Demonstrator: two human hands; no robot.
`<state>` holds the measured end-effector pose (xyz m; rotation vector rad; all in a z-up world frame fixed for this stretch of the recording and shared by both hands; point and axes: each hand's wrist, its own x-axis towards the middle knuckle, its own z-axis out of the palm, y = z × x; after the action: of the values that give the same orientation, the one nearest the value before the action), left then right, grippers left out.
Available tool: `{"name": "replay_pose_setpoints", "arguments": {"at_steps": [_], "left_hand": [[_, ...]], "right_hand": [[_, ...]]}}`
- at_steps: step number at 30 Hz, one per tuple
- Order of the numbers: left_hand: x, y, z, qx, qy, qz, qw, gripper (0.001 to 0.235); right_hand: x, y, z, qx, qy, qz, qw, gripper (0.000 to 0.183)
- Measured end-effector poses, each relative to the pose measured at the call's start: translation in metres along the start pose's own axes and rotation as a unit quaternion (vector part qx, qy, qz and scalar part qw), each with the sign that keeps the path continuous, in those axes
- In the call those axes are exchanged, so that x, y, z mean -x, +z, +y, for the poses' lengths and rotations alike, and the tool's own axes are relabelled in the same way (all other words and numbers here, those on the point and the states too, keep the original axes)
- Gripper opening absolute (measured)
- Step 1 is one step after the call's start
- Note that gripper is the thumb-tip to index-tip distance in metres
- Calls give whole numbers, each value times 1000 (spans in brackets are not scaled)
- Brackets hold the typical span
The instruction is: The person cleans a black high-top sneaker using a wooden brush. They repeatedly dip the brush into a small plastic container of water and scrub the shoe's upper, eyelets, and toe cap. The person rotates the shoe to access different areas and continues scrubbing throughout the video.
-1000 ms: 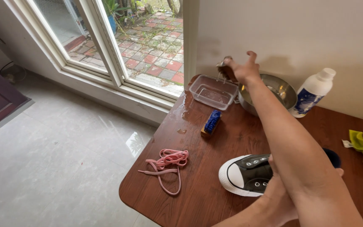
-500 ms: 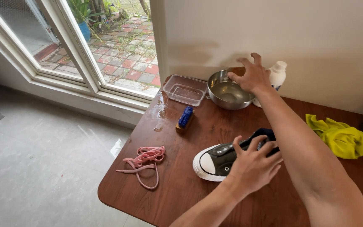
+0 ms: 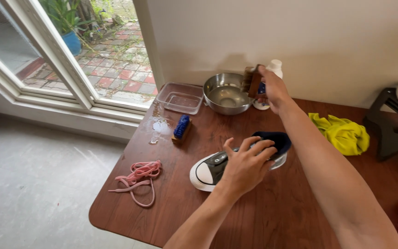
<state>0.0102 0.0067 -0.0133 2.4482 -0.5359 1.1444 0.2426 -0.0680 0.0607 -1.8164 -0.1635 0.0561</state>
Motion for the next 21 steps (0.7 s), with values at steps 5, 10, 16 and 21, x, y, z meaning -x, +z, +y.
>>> {"name": "replay_pose_setpoints", "arguments": {"at_steps": [5, 10, 16, 21], "left_hand": [[-1, -3, 0, 6, -2, -22, 1000, 26], [-2, -5, 2, -12, -4, -49, 999, 18], [-8, -6, 4, 8, -46, -97, 994, 18], [-33, -21, 5, 40, -95, -223, 969, 17]], "right_hand": [[78, -49, -4, -258, 43, -27, 965, 68], [161, -91, 23, -407, 1, 13, 913, 51], [223, -103, 86, -370, -63, 39, 926, 27], [234, -105, 132, -275, -65, 9, 959, 53]]}}
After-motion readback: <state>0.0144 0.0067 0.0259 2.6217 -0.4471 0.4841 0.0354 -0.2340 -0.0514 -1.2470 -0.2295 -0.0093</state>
